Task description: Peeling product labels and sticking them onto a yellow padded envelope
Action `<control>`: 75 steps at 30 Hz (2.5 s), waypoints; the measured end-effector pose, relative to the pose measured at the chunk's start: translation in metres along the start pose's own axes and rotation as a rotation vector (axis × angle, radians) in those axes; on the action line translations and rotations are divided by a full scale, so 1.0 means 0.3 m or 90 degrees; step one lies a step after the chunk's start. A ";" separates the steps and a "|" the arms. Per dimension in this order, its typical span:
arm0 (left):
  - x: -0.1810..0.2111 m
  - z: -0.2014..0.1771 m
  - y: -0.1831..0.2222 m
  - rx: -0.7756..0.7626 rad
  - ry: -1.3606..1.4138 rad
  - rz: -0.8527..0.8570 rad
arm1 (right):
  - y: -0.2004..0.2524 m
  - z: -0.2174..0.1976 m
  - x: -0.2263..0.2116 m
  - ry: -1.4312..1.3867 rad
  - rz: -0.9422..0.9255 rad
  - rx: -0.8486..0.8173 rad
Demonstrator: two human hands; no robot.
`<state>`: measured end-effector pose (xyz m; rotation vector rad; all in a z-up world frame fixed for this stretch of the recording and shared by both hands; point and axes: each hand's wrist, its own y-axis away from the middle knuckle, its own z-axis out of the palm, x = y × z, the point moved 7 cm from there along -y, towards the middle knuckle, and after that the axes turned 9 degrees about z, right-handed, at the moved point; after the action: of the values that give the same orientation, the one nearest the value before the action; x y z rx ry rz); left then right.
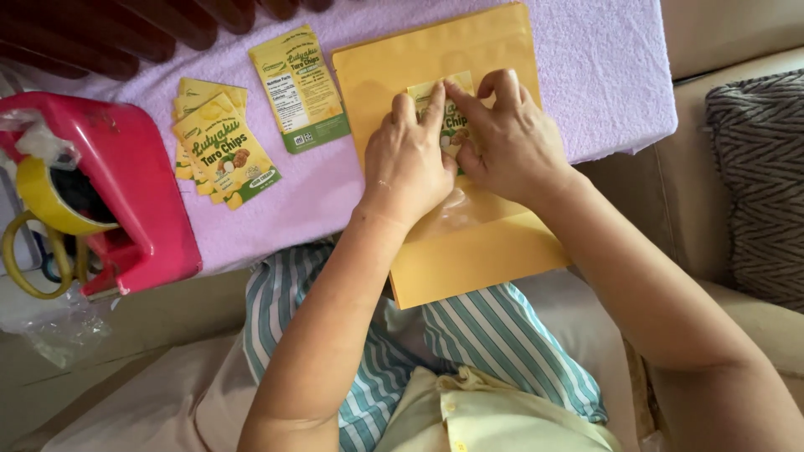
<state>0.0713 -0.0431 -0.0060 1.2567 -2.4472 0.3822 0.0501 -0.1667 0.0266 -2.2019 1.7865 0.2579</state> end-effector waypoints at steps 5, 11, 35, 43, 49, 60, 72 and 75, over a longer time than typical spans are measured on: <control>0.010 -0.008 0.017 0.027 -0.023 0.025 | 0.005 -0.019 -0.014 -0.025 -0.010 0.021; 0.017 -0.044 0.049 0.084 -0.005 0.058 | 0.018 -0.024 -0.006 -0.061 -0.023 0.053; -0.147 -0.060 -0.032 0.251 0.075 -0.056 | 0.030 -0.039 0.006 -0.109 -0.032 0.084; -0.186 -0.066 -0.056 0.292 0.114 -0.059 | 0.027 -0.039 0.013 -0.123 -0.025 0.077; -0.177 -0.076 -0.046 0.283 0.127 -0.090 | 0.027 -0.036 0.021 -0.125 -0.020 0.077; 0.057 -0.148 0.057 0.087 0.111 0.102 | 0.022 -0.063 0.071 -0.321 0.007 0.069; 0.112 -0.064 0.056 0.222 -0.057 0.252 | 0.001 -0.053 0.121 -0.318 0.062 0.069; 0.120 -0.101 0.063 0.286 -0.065 0.226 | -0.007 -0.029 0.148 -0.355 0.103 0.067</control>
<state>0.0424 -0.0464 0.0356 1.0062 -2.7735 1.0349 0.0613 -0.2102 0.0210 -1.6899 1.6096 0.7157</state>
